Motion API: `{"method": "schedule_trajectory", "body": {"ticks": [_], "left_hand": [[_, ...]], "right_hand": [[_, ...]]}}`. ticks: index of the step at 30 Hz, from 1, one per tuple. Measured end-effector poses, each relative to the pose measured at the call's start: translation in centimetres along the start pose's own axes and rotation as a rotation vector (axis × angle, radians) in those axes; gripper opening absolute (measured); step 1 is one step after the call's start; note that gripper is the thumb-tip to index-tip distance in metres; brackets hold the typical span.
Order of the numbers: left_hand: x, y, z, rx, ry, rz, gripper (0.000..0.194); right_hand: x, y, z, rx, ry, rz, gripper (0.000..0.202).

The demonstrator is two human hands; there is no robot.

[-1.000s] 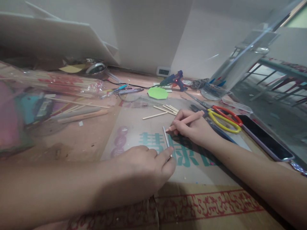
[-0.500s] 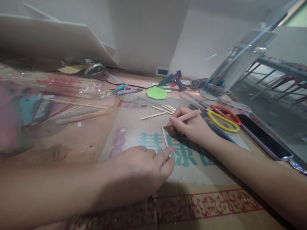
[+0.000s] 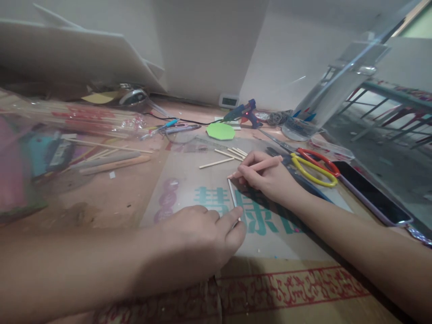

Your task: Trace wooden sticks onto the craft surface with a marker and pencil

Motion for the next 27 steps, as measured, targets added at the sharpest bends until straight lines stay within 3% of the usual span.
{"method": "schedule_trajectory", "body": {"ticks": [8,16,27], "left_hand": [[0.00,-0.03,-0.25,-0.008,0.024,0.003,0.031],[-0.22,-0.33,0.09,0.051,-0.035,0.004,0.027],[-0.08,-0.33,0.22,0.033,-0.007,0.008,0.028]], "right_hand": [[-0.17,-0.02,-0.37,-0.025,0.085,-0.026,0.018],[-0.11,0.08,0.26,-0.013,-0.030,-0.047,0.021],[-0.16,-0.17,0.00,-0.047,0.040,-0.052,0.021]]}}
Point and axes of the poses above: each hand's wrist, its own x-axis towards the middle knuckle, its own z-axis out of the back of the hand, y = z × x, the point moved 6 cm from there along x, towards the middle knuckle, and after that the axes turned 2 degrees about -z, right-handed, at the moved point
